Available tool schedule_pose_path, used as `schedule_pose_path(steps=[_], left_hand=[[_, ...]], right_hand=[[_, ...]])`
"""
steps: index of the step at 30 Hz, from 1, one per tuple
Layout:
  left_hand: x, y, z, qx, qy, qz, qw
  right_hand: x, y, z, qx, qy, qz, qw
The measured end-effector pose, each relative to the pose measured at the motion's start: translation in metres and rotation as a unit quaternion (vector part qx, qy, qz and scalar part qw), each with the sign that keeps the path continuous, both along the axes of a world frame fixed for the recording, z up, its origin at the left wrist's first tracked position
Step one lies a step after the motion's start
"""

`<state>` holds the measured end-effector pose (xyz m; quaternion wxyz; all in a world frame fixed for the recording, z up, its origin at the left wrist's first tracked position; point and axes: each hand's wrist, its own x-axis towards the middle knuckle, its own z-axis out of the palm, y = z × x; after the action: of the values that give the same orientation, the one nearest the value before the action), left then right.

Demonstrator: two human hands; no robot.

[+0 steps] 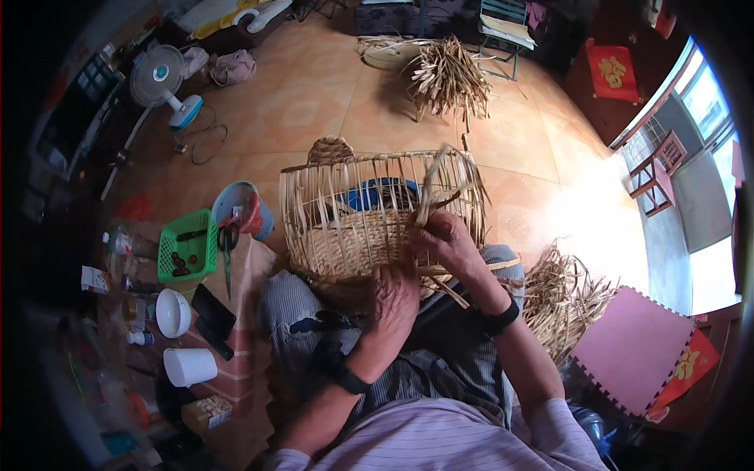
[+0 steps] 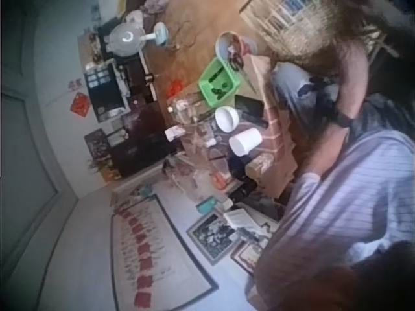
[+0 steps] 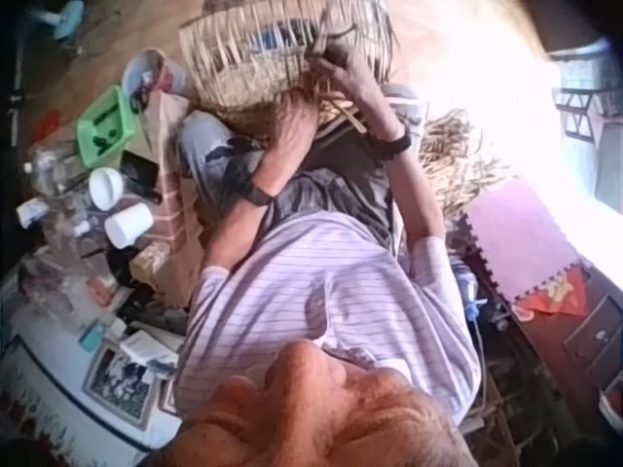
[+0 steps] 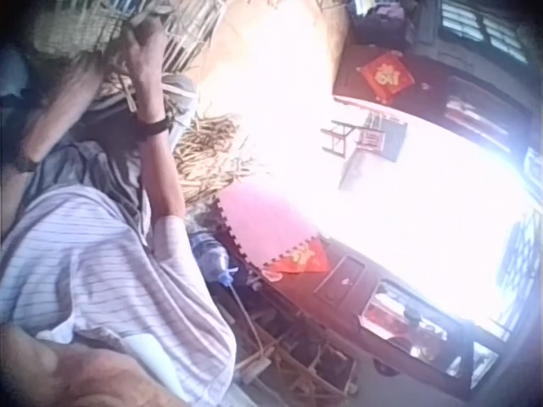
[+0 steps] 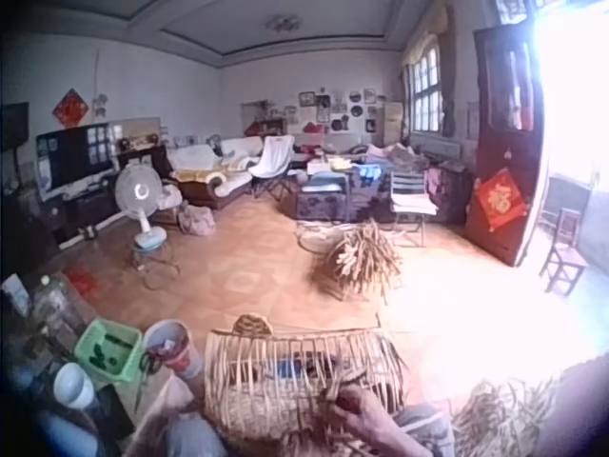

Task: Weaving a basket using straw or bamboo strips.

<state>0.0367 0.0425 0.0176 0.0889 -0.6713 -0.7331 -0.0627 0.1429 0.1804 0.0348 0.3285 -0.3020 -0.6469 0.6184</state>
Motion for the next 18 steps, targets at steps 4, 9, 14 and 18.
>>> schedule_pose_path(steps=[4, 9, 14, 18], left_hand=[[0.003, 0.007, -0.010, 0.009, 0.085, 0.025, 0.996], [-0.004, 0.003, -0.025, 0.040, 0.071, -0.003, 0.997], [-0.008, 0.003, -0.028, 0.028, -0.010, -0.040, 0.999], [-0.008, 0.000, -0.011, 0.008, -0.025, -0.057, 0.998]], right_hand=[[-0.003, 0.000, 0.008, 0.260, -0.151, 0.048, 0.953], [-0.012, -0.027, 0.017, 0.423, -0.317, 0.001, 0.849], [-0.021, -0.028, 0.002, 0.441, -0.343, -0.013, 0.829], [-0.019, -0.028, -0.004, 0.453, -0.340, -0.031, 0.823]])
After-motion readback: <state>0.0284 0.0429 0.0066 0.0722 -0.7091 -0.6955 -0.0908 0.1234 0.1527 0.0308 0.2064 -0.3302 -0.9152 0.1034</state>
